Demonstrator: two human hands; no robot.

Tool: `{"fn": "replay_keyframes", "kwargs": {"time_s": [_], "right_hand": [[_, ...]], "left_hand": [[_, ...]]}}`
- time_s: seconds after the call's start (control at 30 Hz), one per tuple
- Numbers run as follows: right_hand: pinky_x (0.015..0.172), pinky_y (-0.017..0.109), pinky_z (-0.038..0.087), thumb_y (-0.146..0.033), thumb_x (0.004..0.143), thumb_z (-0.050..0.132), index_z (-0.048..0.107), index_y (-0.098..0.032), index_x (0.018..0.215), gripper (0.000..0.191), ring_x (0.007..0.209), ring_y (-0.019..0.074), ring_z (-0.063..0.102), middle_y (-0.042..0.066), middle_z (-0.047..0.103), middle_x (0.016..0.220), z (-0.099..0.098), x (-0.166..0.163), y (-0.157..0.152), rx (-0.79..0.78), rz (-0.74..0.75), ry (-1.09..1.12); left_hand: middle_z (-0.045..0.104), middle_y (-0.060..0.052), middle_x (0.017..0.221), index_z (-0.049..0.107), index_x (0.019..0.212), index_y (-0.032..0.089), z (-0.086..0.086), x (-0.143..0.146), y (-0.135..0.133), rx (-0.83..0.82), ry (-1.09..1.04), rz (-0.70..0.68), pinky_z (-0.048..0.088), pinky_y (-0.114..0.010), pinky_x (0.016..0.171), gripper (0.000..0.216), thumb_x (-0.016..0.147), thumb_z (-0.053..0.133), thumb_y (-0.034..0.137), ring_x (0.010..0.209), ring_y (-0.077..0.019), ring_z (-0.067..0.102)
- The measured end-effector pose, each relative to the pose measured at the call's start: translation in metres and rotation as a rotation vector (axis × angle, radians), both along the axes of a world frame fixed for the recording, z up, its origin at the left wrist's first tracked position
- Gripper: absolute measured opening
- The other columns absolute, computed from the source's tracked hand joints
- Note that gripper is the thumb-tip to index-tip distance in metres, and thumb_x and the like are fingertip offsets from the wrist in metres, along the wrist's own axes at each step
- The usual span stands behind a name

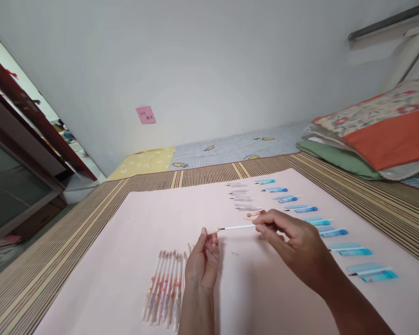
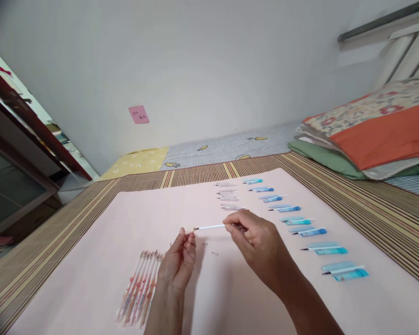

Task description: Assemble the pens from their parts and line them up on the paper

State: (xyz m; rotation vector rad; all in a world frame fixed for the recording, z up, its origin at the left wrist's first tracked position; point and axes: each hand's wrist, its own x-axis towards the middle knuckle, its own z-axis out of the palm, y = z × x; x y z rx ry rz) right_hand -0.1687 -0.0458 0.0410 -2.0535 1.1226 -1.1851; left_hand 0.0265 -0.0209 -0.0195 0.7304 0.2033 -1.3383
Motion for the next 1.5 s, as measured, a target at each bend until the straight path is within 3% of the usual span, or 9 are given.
{"fn": "replay_keyframes", "kwargs": {"time_s": [0.13, 0.33, 0.57, 0.77, 0.93, 1.03, 1.23, 1.5], "right_hand": [[0.055, 0.024, 0.047, -0.03, 0.089, 0.056, 0.065, -0.025, 0.082, 0.013, 0.07, 0.0176, 0.062, 0.001, 0.069, 0.079, 0.0, -0.002, 0.0, -0.01, -0.022, 0.002], [0.068, 0.026, 0.049, -0.025, 0.093, 0.051, 0.062, -0.023, 0.08, 0.017, 0.07, 0.0155, 0.061, 0.001, 0.068, 0.079, 0.0, 0.006, 0.002, -0.077, 0.044, 0.056], [0.071, 0.024, 0.048, -0.023, 0.093, 0.052, 0.064, -0.022, 0.084, 0.015, 0.078, 0.016, 0.065, 0.002, 0.07, 0.085, -0.006, 0.008, 0.0, -0.125, 0.035, 0.046], [0.06, 0.023, 0.046, -0.026, 0.093, 0.053, 0.064, -0.023, 0.082, 0.015, 0.061, 0.0129, 0.06, -0.003, 0.065, 0.069, -0.014, 0.012, -0.001, -0.059, 0.027, 0.065], [0.058, 0.023, 0.045, -0.026, 0.092, 0.055, 0.066, -0.022, 0.08, 0.016, 0.059, 0.0131, 0.06, -0.002, 0.065, 0.066, -0.022, 0.023, 0.001, -0.048, 0.028, 0.004], [0.058, 0.024, 0.046, -0.029, 0.089, 0.059, 0.068, -0.021, 0.079, 0.016, 0.059, 0.0138, 0.061, -0.001, 0.066, 0.066, -0.027, 0.027, 0.0, 0.014, 0.031, -0.069], [0.055, 0.023, 0.049, -0.039, 0.086, 0.065, 0.068, -0.02, 0.074, 0.023, 0.054, 0.0134, 0.06, -0.001, 0.065, 0.061, -0.034, 0.028, -0.003, 0.288, 0.023, -0.276], [0.054, 0.022, 0.047, -0.042, 0.087, 0.063, 0.064, -0.018, 0.071, 0.029, 0.055, 0.0124, 0.057, -0.001, 0.063, 0.063, -0.037, 0.035, -0.003, 0.341, 0.043, -0.291]], "left_hand": [[0.067, -0.009, 0.063, 0.063, 0.075, 0.004, 0.0, 0.0, 0.0, 0.001, 0.007, -0.005, 0.054, -0.012, 0.047, 0.021, 0.093, 0.054, 0.01, 0.05, -0.0084, 0.064], [0.068, -0.01, 0.064, 0.065, 0.076, 0.003, -0.003, -0.002, -0.001, -0.048, -0.091, -0.027, 0.054, -0.014, 0.047, 0.019, 0.092, 0.056, 0.008, 0.05, -0.0097, 0.065], [0.069, -0.009, 0.063, 0.065, 0.073, 0.005, 0.001, -0.002, 0.001, -0.041, -0.178, 0.008, 0.053, -0.014, 0.045, 0.022, 0.092, 0.055, 0.008, 0.05, -0.0092, 0.064], [0.068, -0.007, 0.061, 0.066, 0.072, 0.006, 0.0, -0.006, 0.002, -0.098, -0.243, -0.015, 0.053, -0.014, 0.046, 0.02, 0.091, 0.059, 0.011, 0.049, -0.0085, 0.063], [0.07, -0.008, 0.064, 0.068, 0.073, 0.005, 0.0, -0.013, 0.005, -0.168, -0.24, -0.082, 0.054, -0.014, 0.048, 0.015, 0.086, 0.066, 0.012, 0.05, -0.0085, 0.063], [0.069, -0.006, 0.063, 0.07, 0.074, 0.007, 0.0, -0.016, 0.005, -0.237, -0.218, -0.099, 0.055, -0.014, 0.05, 0.011, 0.079, 0.075, 0.015, 0.052, -0.0088, 0.064], [0.072, -0.007, 0.071, 0.072, 0.079, 0.007, 0.0, -0.017, 0.006, -0.29, -0.204, -0.113, 0.058, -0.016, 0.058, 0.015, 0.069, 0.083, 0.014, 0.059, -0.0106, 0.068], [0.074, -0.012, 0.08, 0.071, 0.087, 0.008, -0.003, -0.024, 0.004, -0.215, -0.176, -0.114, 0.06, -0.022, 0.066, 0.006, 0.085, 0.067, 0.013, 0.072, -0.0169, 0.073]]}}
